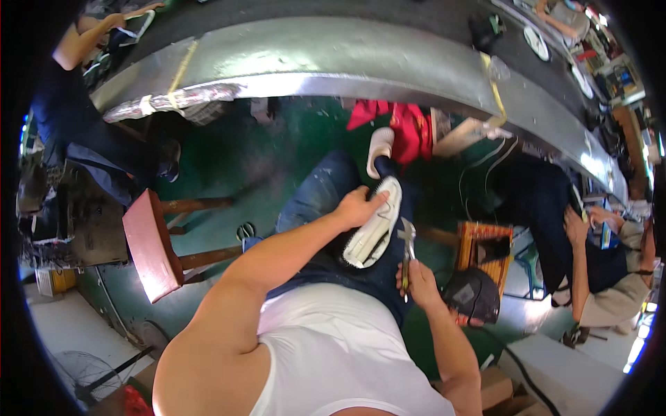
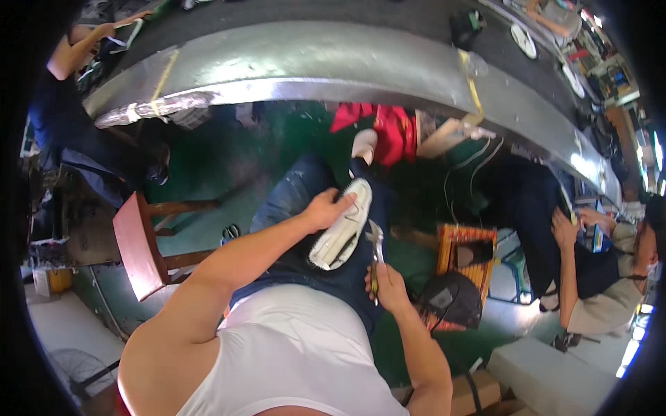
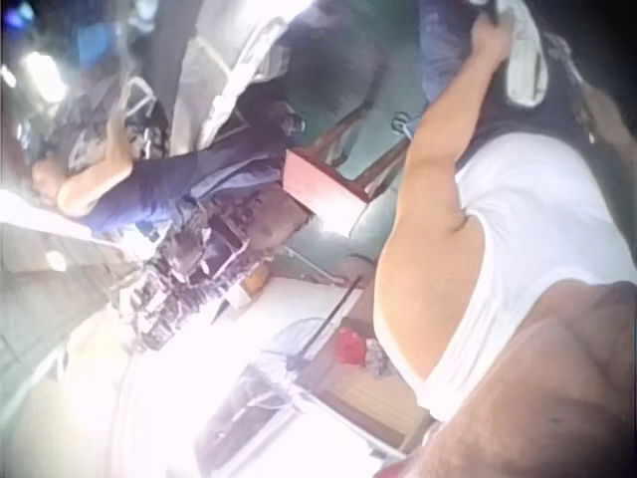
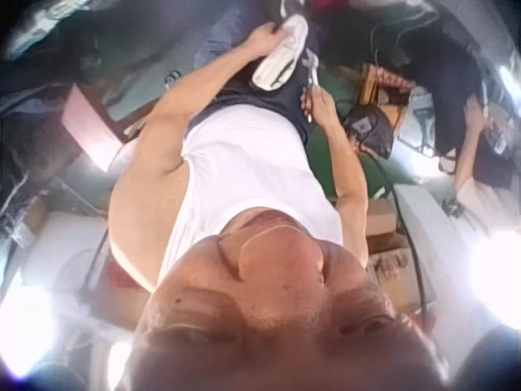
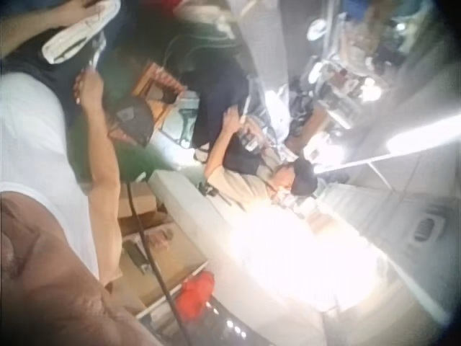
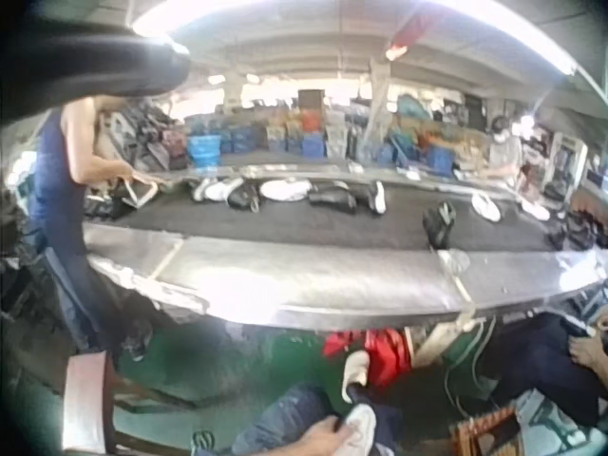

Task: Manually assemble and last shoes using pliers and other hand tools.

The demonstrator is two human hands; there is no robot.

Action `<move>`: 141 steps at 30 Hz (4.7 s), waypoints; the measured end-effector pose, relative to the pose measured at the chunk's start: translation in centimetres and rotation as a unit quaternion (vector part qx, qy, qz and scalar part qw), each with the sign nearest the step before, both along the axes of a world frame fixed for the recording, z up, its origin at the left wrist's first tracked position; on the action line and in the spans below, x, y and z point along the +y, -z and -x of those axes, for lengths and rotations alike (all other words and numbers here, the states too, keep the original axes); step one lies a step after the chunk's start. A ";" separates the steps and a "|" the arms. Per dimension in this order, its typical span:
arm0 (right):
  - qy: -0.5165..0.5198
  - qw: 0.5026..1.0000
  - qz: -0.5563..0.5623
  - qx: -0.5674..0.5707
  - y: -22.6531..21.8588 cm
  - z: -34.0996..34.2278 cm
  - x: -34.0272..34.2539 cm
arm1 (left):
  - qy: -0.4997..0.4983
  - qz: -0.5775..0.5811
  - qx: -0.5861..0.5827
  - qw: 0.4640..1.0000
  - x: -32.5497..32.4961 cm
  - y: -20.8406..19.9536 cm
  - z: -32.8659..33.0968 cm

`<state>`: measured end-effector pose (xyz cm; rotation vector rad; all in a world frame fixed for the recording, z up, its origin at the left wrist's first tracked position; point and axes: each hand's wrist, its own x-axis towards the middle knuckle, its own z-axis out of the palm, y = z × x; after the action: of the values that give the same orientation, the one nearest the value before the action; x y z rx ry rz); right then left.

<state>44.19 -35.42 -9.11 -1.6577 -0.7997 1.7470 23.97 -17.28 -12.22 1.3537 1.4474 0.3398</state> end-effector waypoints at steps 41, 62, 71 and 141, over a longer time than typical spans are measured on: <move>-0.381 0.674 -0.340 -0.534 -6.0 1.0 3.0 | 0.113 0.038 0.021 0.993 -10.0 -2.8 4.2; -0.522 0.739 -0.124 -0.407 -12.0 4.6 9.4 | 0.163 -0.053 0.011 0.985 -10.6 -3.4 5.4; -0.465 0.800 -0.163 -0.341 -6.7 3.8 6.6 | -0.203 0.262 -0.343 0.879 -9.1 -2.5 4.9; 0.004 0.957 -0.237 -0.169 -1.7 6.4 5.9 | 0.240 -0.079 -0.244 0.936 -6.1 0.8 7.5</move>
<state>37.74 -29.50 -7.37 -1.6268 -1.2523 1.1500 16.50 -23.43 -13.00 1.5644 0.6627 0.4370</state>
